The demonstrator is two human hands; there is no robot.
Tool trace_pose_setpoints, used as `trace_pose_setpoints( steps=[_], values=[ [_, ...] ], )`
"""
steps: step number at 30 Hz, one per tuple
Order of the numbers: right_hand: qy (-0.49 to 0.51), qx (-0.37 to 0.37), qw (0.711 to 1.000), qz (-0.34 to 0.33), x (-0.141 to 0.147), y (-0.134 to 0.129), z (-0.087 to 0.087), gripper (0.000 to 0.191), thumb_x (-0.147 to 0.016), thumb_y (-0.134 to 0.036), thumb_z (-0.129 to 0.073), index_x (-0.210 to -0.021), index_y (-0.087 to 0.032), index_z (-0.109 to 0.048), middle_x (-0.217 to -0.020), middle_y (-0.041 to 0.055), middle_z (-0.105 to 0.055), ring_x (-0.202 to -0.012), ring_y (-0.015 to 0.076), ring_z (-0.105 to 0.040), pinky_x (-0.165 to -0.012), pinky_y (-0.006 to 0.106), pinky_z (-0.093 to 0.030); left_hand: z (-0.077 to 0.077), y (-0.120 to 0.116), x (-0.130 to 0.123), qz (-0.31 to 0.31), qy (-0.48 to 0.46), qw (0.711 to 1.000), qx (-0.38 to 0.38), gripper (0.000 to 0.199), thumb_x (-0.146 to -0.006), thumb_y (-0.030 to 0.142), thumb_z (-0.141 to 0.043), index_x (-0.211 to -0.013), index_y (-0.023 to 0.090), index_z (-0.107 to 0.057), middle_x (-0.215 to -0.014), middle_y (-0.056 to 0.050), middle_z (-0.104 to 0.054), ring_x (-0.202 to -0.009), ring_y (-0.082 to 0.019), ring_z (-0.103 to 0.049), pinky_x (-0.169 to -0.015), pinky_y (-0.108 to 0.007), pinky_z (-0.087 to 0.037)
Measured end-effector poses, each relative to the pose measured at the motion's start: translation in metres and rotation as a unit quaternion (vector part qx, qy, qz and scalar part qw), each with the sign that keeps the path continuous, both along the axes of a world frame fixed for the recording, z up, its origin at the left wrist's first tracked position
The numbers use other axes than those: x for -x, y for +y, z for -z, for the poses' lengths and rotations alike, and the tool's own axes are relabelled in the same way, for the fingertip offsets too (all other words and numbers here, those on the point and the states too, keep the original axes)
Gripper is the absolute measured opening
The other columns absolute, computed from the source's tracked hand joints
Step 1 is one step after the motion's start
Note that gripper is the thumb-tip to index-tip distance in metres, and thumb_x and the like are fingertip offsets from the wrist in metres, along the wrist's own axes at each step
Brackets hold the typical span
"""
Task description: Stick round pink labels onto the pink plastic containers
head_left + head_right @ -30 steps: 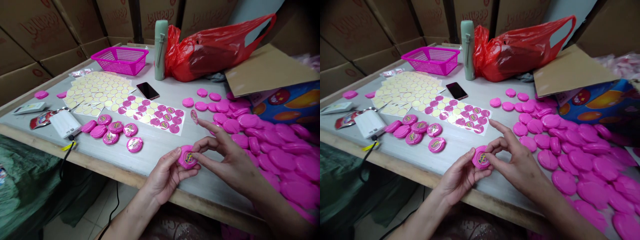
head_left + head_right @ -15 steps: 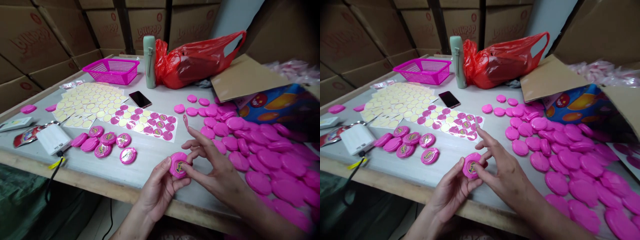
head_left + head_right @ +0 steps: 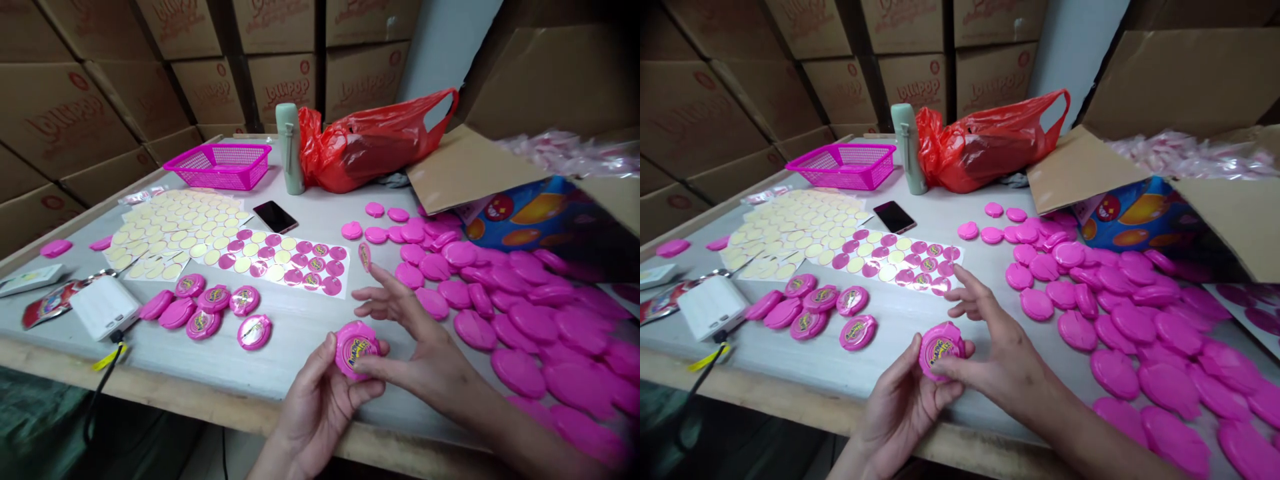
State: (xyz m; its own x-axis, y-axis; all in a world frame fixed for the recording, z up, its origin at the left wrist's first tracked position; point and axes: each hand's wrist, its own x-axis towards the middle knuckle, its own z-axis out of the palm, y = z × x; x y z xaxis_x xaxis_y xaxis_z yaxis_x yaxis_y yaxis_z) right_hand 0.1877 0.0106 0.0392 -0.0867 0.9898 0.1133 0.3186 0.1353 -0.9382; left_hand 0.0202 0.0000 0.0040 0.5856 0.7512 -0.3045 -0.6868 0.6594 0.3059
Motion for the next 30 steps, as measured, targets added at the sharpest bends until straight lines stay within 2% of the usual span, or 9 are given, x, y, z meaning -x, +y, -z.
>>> trace_pose_setpoints(
  steps=[6,9,13,17,19,22,26,28,30],
  values=[
    [0.166,0.138,0.976,-0.003,0.001,0.012,0.008,0.066,-0.089,-0.041,-0.069,-0.148,-0.028,-0.042,-0.086,-0.0002,-0.072,-0.077,0.0170,-0.069,-0.076,0.034,-0.057,0.003,-0.003,-0.001,-0.003,0.040,0.998,-0.053,0.033,-0.095,0.030,-0.061,-0.118,0.009,-0.071,-0.108,-0.015,-0.076,-0.095,-0.025,-0.075,-0.084,-0.030,-0.061],
    [0.117,0.058,0.991,0.040,0.001,0.014,0.014,0.064,-0.092,-0.047,-0.063,-0.148,-0.025,-0.042,-0.091,0.0030,-0.073,-0.088,0.0205,-0.070,-0.087,0.040,-0.055,0.003,-0.005,-0.004,0.011,0.055,0.998,-0.042,0.036,-0.093,0.029,-0.066,-0.124,0.012,-0.068,-0.113,-0.016,-0.075,-0.097,-0.024,-0.075,-0.086,-0.030,-0.060],
    [0.006,0.022,0.999,-0.031,-0.002,0.023,0.019,0.084,-0.083,-0.038,-0.076,-0.155,-0.028,-0.034,-0.108,0.0050,-0.072,-0.102,0.0238,-0.069,-0.096,0.045,-0.051,0.000,-0.006,-0.005,0.015,0.078,0.995,-0.056,0.030,-0.091,0.025,-0.067,-0.118,0.012,-0.070,-0.106,-0.012,-0.075,-0.097,-0.022,-0.073,-0.089,-0.036,-0.059],
    [-0.016,-0.079,0.988,0.130,-0.010,0.031,0.021,0.063,-0.097,-0.041,-0.057,-0.154,-0.023,-0.036,-0.099,0.0056,-0.071,-0.095,0.0233,-0.069,-0.091,0.046,-0.054,-0.002,-0.004,-0.003,0.015,0.073,0.996,-0.041,0.039,-0.094,0.031,-0.064,-0.128,0.012,-0.063,-0.118,-0.018,-0.073,-0.106,-0.027,-0.072,-0.093,-0.037,-0.057],
    [-0.087,-0.174,0.974,0.116,-0.007,0.026,0.026,0.076,-0.092,-0.041,-0.067,-0.157,-0.028,-0.030,-0.122,0.0103,-0.067,-0.116,0.0280,-0.064,-0.101,0.051,-0.050,-0.001,-0.003,-0.005,0.003,0.062,0.998,-0.025,0.042,-0.096,0.031,-0.062,-0.135,0.015,-0.059,-0.122,-0.017,-0.071,-0.105,-0.026,-0.072,-0.093,-0.038,-0.056],
    [-0.219,-0.261,0.939,-0.050,0.003,0.011,0.039,0.113,-0.075,-0.046,-0.084,-0.162,-0.036,-0.012,-0.154,0.0147,-0.046,-0.139,0.0368,-0.048,-0.108,0.058,-0.045,0.001,-0.004,-0.007,-0.017,0.046,0.999,-0.020,0.037,-0.097,0.029,-0.060,-0.131,0.016,-0.062,-0.116,-0.012,-0.073,-0.093,-0.017,-0.072,-0.079,-0.026,-0.057],
    [-0.249,-0.253,0.931,-0.088,-0.001,0.014,0.040,0.132,-0.067,-0.057,-0.087,-0.163,-0.035,0.001,-0.162,0.0187,-0.036,-0.142,0.0397,-0.045,-0.107,0.060,-0.046,-0.006,0.001,0.019,-0.056,0.101,0.993,-0.034,0.039,-0.096,0.042,-0.059,-0.122,0.013,-0.065,-0.113,-0.014,-0.074,-0.095,-0.021,-0.073,-0.078,-0.027,-0.058],
    [-0.217,-0.219,0.951,-0.011,-0.015,0.039,0.028,0.120,-0.079,-0.054,-0.079,-0.163,-0.034,0.004,-0.156,0.0184,-0.045,-0.136,0.0360,-0.054,-0.105,0.058,-0.048,-0.012,0.017,0.054,-0.170,0.243,0.950,-0.102,0.047,-0.095,0.049,-0.058,-0.123,0.012,-0.064,-0.124,-0.016,-0.071,-0.108,-0.027,-0.070,-0.096,-0.039,-0.055],
    [-0.229,-0.157,0.959,0.054,-0.031,0.081,0.016,0.103,-0.090,-0.046,-0.069,-0.163,-0.030,0.002,-0.144,0.0172,-0.059,-0.128,0.0344,-0.061,-0.100,0.057,-0.051,-0.016,0.045,0.098,-0.338,0.464,0.793,-0.204,0.048,-0.094,0.052,-0.057,-0.127,0.018,-0.063,-0.128,-0.012,-0.070,-0.111,-0.026,-0.069,-0.100,-0.039,-0.052]
  ],
)
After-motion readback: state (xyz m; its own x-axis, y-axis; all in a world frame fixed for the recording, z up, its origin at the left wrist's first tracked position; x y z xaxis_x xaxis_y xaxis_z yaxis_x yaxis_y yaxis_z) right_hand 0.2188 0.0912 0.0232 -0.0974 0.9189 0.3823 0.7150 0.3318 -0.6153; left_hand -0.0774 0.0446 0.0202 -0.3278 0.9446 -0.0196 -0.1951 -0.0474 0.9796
